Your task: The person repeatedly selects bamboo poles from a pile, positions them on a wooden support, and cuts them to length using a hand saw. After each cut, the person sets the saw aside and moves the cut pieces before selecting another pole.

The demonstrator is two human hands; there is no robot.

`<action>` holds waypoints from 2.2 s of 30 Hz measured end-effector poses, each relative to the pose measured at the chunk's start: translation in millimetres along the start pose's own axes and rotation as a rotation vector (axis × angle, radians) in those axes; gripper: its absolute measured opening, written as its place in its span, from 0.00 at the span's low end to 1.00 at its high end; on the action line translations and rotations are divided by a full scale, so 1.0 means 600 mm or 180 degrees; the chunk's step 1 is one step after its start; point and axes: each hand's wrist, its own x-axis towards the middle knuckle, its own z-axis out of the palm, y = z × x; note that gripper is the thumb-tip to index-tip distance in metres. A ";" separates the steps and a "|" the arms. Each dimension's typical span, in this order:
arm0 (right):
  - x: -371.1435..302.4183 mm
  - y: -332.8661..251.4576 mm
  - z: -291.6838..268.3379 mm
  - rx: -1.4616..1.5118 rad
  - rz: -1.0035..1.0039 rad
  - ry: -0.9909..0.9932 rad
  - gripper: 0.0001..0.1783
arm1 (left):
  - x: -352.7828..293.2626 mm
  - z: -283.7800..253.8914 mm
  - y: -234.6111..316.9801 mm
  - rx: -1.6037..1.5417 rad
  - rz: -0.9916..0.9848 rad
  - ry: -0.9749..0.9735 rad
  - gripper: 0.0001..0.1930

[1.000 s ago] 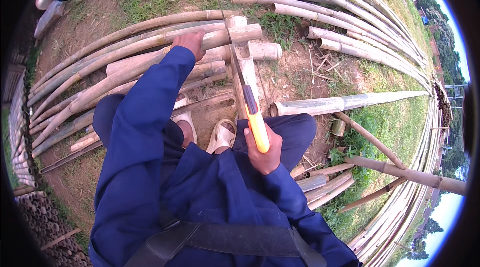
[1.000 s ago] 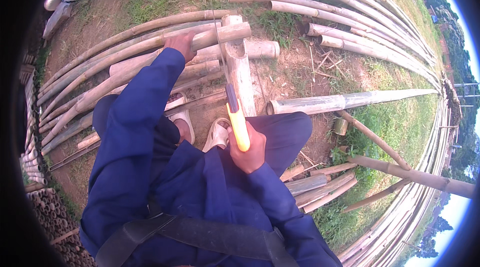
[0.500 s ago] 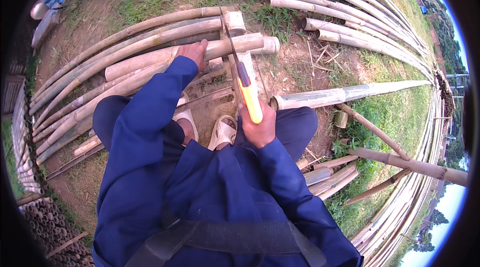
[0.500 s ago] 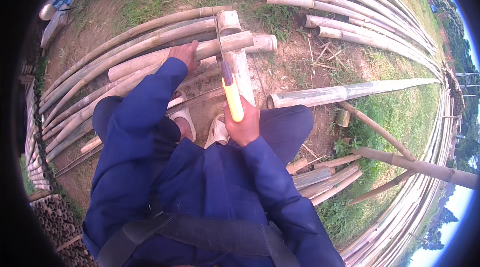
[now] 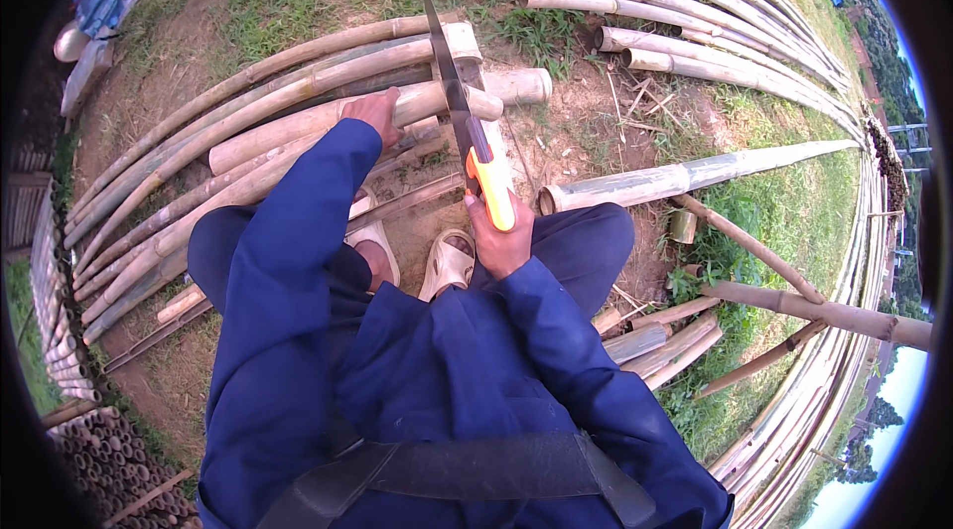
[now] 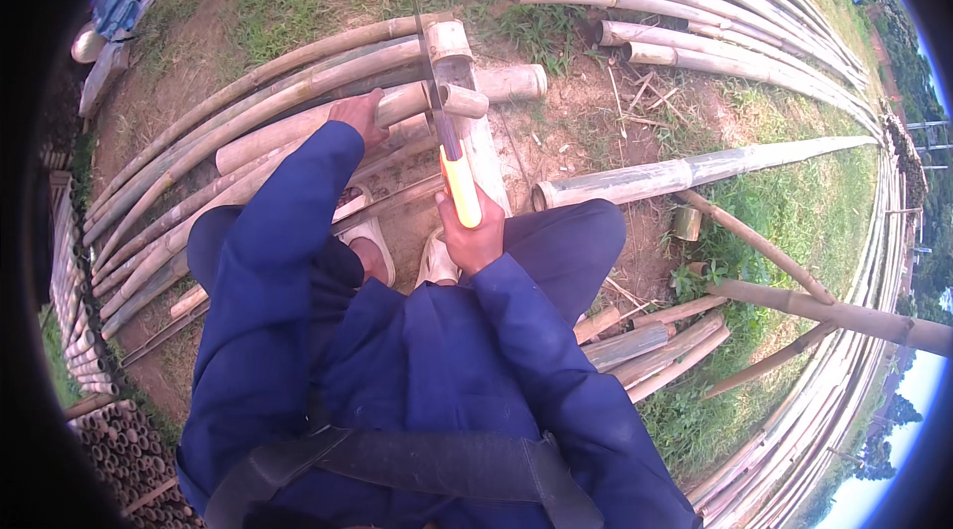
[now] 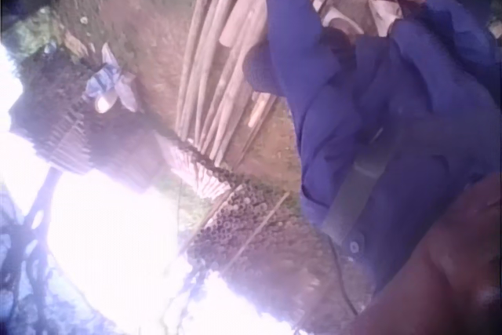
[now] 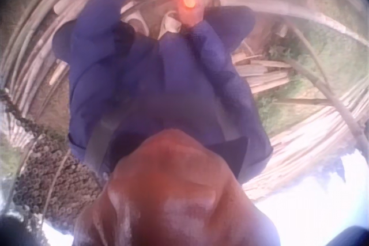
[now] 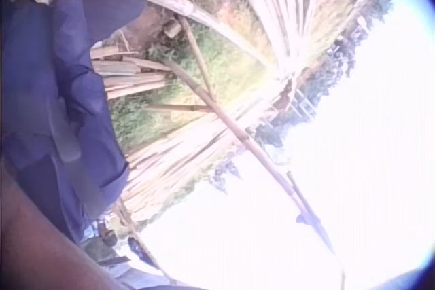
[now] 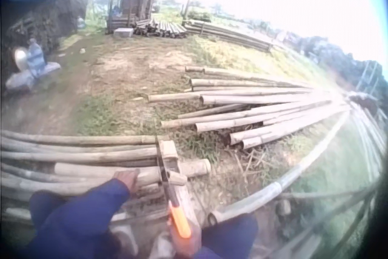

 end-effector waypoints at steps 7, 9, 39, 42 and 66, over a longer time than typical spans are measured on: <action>-0.031 0.021 -0.009 -0.0124 0.0057 0.0028 0.12 | 0.016 0.051 -0.021 -0.0479 0.0286 0.0449 0.35; -0.035 0.019 -0.013 -0.0072 0.0192 0.0070 0.12 | 0.031 0.060 -0.027 -0.0481 0.0252 0.0460 0.35; -0.027 0.030 -0.034 -0.0556 -0.0356 -0.0047 0.09 | 0.126 0.062 -0.123 -0.2234 0.0500 -0.1939 0.34; -0.027 0.039 -0.033 -0.0560 -0.0295 -0.0048 0.09 | 0.113 0.050 -0.101 -0.1730 0.0347 -0.1945 0.38; -0.035 0.034 -0.028 -0.0586 -0.0563 -0.0124 0.13 | 0.047 0.008 -0.031 -0.0804 0.0250 -0.0677 0.36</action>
